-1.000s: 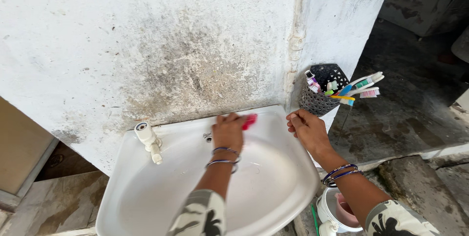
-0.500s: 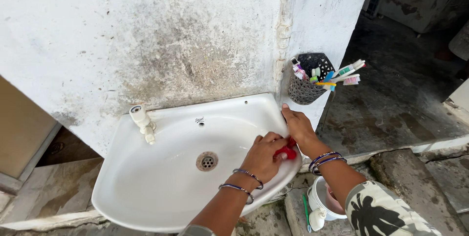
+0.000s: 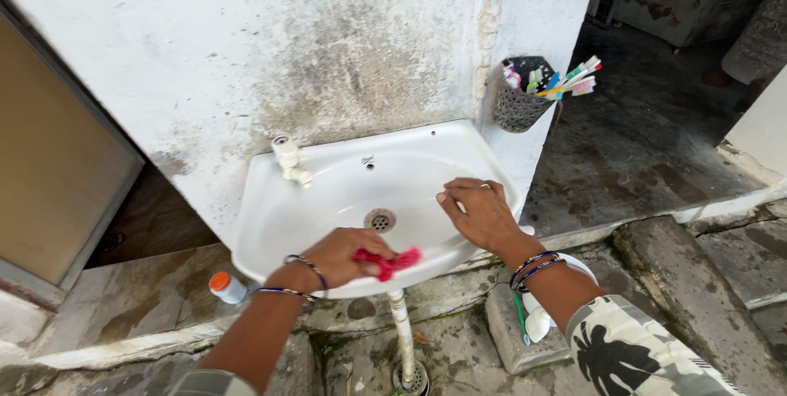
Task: The person cleans a small outdoor sink by hand using a red cloth, then fills a pink mug with water and uses a toothbrush to scrub the faucet and basin.
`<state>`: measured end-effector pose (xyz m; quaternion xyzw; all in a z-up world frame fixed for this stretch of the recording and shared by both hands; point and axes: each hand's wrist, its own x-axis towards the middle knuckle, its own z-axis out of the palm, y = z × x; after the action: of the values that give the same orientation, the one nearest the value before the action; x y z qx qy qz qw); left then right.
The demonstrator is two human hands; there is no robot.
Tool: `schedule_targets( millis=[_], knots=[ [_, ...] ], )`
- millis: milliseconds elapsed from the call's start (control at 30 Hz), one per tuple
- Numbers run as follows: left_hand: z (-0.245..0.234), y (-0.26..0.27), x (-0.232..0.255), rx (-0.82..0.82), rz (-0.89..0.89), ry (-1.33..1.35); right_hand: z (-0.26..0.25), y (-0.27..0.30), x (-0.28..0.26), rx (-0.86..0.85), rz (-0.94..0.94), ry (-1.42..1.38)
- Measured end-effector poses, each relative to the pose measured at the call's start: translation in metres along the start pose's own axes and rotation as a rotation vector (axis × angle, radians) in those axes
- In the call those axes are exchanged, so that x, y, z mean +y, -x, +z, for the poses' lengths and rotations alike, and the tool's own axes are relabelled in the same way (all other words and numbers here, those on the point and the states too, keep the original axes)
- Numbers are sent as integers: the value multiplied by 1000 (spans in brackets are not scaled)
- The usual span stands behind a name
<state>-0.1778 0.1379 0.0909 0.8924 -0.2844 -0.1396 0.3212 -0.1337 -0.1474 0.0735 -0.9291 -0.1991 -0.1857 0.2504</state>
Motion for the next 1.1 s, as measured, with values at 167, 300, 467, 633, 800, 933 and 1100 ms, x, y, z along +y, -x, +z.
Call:
schedule_targets(
  millis=[167, 300, 467, 633, 800, 933, 1100],
  knots=[
    [-1, 69, -22, 318, -125, -39, 23, 6, -82, -188, -14, 3],
    [37, 79, -3, 600, -5, -290, 48, 8, -131, -388, 83, -25],
    [10, 113, -51, 862, -296, -412, 69, -5, -158, -506, 11, -131],
    [31, 100, -77, 1121, -206, -365, 101, -23, -179, -598, -36, -138],
    [5, 103, -116, 1057, -177, -462, 110, -34, -193, -589, 79, -159],
    [-40, 106, -138, 991, -175, -246, 119, -58, -212, -561, 139, -161],
    [-55, 94, -177, 915, -36, 248, 151, -91, -238, -220, -10, -197]
  ],
)
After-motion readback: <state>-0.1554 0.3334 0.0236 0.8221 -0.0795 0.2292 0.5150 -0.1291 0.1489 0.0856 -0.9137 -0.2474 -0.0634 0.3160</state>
